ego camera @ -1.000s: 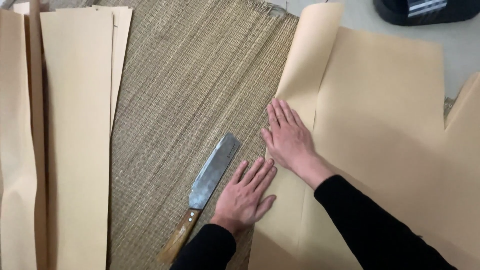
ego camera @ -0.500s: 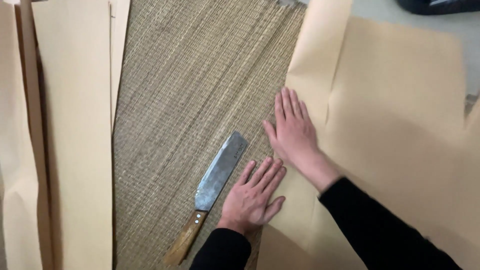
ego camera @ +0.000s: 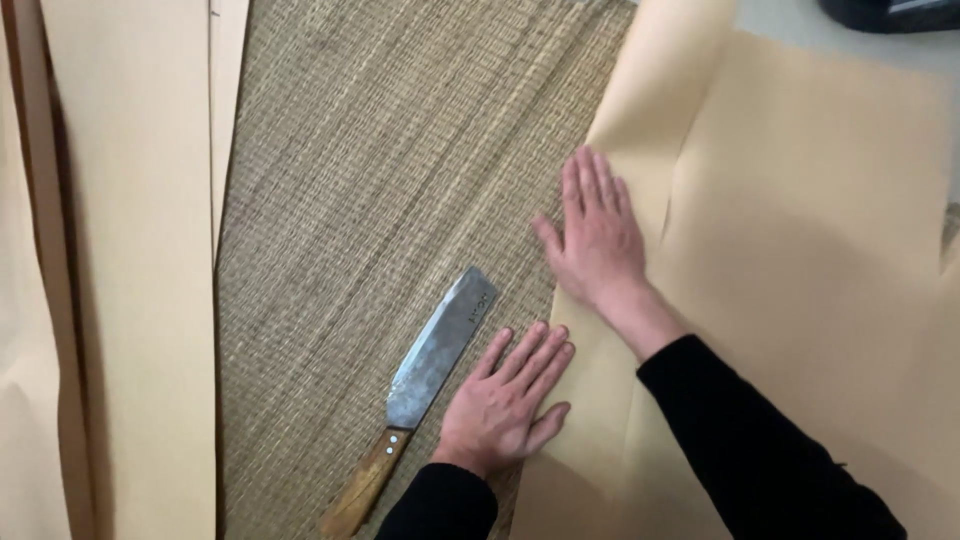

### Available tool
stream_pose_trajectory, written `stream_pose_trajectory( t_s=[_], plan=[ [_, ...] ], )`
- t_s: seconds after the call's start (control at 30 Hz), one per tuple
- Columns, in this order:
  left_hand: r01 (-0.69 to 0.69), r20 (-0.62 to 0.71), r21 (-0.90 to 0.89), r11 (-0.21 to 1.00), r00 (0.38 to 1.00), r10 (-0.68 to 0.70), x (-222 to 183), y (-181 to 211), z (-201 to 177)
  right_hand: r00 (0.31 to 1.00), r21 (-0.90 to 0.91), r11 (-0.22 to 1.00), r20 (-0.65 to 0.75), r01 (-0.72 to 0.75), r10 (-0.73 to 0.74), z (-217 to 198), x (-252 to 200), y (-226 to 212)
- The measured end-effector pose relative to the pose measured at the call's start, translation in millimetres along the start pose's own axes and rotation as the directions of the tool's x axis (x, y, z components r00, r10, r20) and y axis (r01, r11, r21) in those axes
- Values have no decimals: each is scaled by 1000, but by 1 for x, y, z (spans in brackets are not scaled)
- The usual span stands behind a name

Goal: Folding and cutting large sheets of brown paper into strips using a knife.

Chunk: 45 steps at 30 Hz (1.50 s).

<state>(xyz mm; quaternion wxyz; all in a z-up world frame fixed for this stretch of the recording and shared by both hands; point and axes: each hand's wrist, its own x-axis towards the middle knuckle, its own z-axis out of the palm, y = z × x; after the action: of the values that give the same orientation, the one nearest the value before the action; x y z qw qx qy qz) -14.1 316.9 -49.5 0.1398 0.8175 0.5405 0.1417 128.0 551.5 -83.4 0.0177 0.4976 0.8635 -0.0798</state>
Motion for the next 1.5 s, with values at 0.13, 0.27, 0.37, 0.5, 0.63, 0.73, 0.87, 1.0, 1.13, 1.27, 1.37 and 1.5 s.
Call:
stream_pose_trajectory(
  t_s=[0.13, 0.27, 0.37, 0.5, 0.63, 0.73, 0.87, 1.0, 1.13, 1.27, 1.37, 1.5],
  plan=[
    [7, 8, -27, 1000, 1000, -7, 1, 1, -5, 997, 51, 999, -72, -18, 22, -3, 21, 5],
    [7, -13, -49, 999, 1000, -8, 2, 2, -10, 993, 92, 996, -117, -2, 13, -5, 36, 12],
    [0, -37, -70, 998, 999, -2, 3, 3, -13, 993, 98, 995, -115, 16, -4, -10, 46, 20],
    [5, -23, -98, 995, 1000, -7, 3, 1, -11, 997, 70, 997, -77, 11, -6, -17, 69, 30],
    [2, -7, -90, 996, 1000, -3, 3, 1, -11, 999, 64, 998, -47, -18, 21, -27, 91, 37],
    [3, -33, -107, 994, 999, -6, 4, 1, -14, 999, 78, 996, -22, -40, 42, -29, 107, 44],
    [0, -33, -91, 996, 999, -2, 4, 1, -12, 997, 84, 994, 27, -69, 67, -40, 125, 48],
    [5, -31, -133, 991, 999, -9, 4, 1, -13, 991, 64, 992, 80, -110, 105, -46, 141, 51],
    [8, -21, -104, 995, 1000, -11, 4, 0, -11, 994, 81, 991, 48, -103, 99, -46, 152, 56],
    [10, -16, -141, 990, 1000, -12, 3, 0, -12, 988, 70, 990, 110, -119, 111, -58, 163, 58],
    [6, -7, -125, 992, 1000, -7, 4, -1, -11, 988, 49, 993, 118, -105, 98, -58, 168, 63],
    [13, -21, -124, 992, 1000, -16, 2, 0, -11, 986, 35, 990, 107, -135, 131, -58, 157, 51]
  ],
)
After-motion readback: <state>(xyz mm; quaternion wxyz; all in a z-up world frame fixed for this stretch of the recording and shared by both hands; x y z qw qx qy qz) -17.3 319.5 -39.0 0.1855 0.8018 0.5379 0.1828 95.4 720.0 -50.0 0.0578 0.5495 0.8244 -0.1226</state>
